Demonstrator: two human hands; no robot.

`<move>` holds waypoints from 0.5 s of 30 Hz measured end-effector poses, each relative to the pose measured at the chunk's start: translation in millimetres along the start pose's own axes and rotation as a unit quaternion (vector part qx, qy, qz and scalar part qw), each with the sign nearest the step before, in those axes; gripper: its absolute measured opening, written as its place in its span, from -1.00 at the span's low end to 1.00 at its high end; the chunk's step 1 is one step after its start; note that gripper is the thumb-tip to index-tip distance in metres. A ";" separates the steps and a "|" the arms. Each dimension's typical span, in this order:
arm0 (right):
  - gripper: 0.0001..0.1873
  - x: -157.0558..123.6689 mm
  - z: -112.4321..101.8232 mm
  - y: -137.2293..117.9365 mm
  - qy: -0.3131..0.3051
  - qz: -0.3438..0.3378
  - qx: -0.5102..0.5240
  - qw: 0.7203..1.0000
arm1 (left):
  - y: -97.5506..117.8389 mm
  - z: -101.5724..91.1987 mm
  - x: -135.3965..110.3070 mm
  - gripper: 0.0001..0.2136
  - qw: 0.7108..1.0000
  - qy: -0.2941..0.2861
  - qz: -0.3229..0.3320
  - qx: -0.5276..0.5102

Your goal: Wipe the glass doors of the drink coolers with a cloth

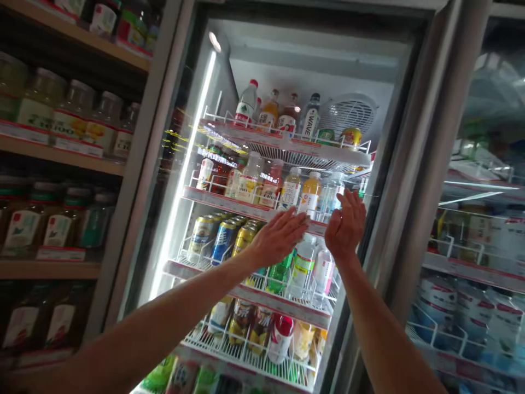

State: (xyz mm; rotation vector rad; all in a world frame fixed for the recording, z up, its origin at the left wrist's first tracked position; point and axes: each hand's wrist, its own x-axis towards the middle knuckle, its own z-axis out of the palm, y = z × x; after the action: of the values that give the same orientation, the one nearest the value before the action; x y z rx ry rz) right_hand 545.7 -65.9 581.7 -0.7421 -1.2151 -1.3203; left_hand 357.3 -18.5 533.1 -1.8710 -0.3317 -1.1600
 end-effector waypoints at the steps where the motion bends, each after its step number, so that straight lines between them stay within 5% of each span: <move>1: -0.60 0.0 -0.5 0.0 -0.002 -0.001 0.005 1.000 | 3.9 0.3 -1.0 -0.57 0.999 -0.009 0.030 -0.001; 3: -0.60 0.1 -1.4 -0.6 -0.006 -0.003 0.014 1.000 | -10.5 -5.2 -5.7 -0.59 1.000 0.006 0.020 0.001; 7: -0.59 0.4 -1.7 -3.2 -0.006 0.004 0.016 1.000 | -80.4 -24.0 -6.0 -0.55 0.969 0.127 -0.208 0.024; 10: -0.59 0.7 -1.6 -4.2 -0.004 0.001 0.021 1.000 | -89.7 -24.1 5.1 -0.52 0.935 0.189 -0.298 0.034; 12: -0.58 1.0 -2.0 -4.1 0.002 -0.003 0.029 1.000 | -62.5 -15.3 11.9 -0.52 0.954 0.173 -0.241 0.035; 15: -0.57 1.7 -3.0 -3.4 0.015 -0.006 0.041 0.999 | -12.4 -0.9 15.0 -0.55 0.994 0.100 -0.038 0.023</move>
State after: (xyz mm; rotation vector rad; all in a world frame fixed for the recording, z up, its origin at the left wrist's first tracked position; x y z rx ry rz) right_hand 542.8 -69.8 581.7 -0.6556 -1.2443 -1.2783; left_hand 357.0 -15.3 552.3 -1.6978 -0.3162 -1.3692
